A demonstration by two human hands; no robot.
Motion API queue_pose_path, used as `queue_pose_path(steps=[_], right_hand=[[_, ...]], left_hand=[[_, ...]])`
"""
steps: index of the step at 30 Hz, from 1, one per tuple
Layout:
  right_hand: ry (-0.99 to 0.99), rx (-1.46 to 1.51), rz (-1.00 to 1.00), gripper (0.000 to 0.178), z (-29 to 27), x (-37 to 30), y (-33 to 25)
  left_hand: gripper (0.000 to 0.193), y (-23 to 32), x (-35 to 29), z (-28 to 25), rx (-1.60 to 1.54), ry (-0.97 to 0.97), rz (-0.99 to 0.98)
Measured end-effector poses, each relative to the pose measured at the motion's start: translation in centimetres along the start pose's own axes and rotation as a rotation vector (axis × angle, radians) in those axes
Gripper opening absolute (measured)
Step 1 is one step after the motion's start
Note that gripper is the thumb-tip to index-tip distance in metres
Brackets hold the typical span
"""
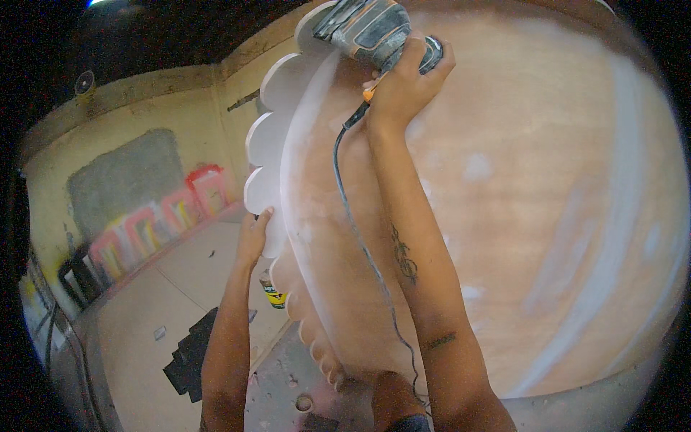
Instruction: Sand the surface and edges of a large wooden furniture piece using an electric sander.
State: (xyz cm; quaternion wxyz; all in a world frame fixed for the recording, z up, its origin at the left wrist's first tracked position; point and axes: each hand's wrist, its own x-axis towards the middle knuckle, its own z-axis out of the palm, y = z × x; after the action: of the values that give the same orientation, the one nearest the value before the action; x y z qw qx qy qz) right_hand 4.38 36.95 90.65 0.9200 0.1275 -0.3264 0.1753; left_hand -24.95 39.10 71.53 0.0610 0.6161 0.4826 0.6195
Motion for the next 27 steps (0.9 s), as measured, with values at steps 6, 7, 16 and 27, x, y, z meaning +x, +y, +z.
queue_pose_path(steps=[6, 7, 16, 27], right_hand=[[0.046, -0.062, -0.101, 0.048, 0.6, -1.7, 3.0], [0.057, -0.074, -0.154, 0.049, 0.8, -2.2, 3.6], [0.012, -0.025, 0.028, 0.046, 0.8, -5.7, 3.7], [0.108, 0.000, -0.099, 0.048, 1.7, -0.9, 1.6]], left_hand=[[0.045, 0.2, -0.1, 0.0, -0.046, -0.006, 0.035], [0.045, 0.2, -0.1, -0.1, -0.045, -0.004, 0.037], [0.045, -0.9, 0.3, -0.6, -0.051, -0.007, 0.025], [0.043, 0.9, -0.3, -0.5, -0.015, -0.036, 0.008]])
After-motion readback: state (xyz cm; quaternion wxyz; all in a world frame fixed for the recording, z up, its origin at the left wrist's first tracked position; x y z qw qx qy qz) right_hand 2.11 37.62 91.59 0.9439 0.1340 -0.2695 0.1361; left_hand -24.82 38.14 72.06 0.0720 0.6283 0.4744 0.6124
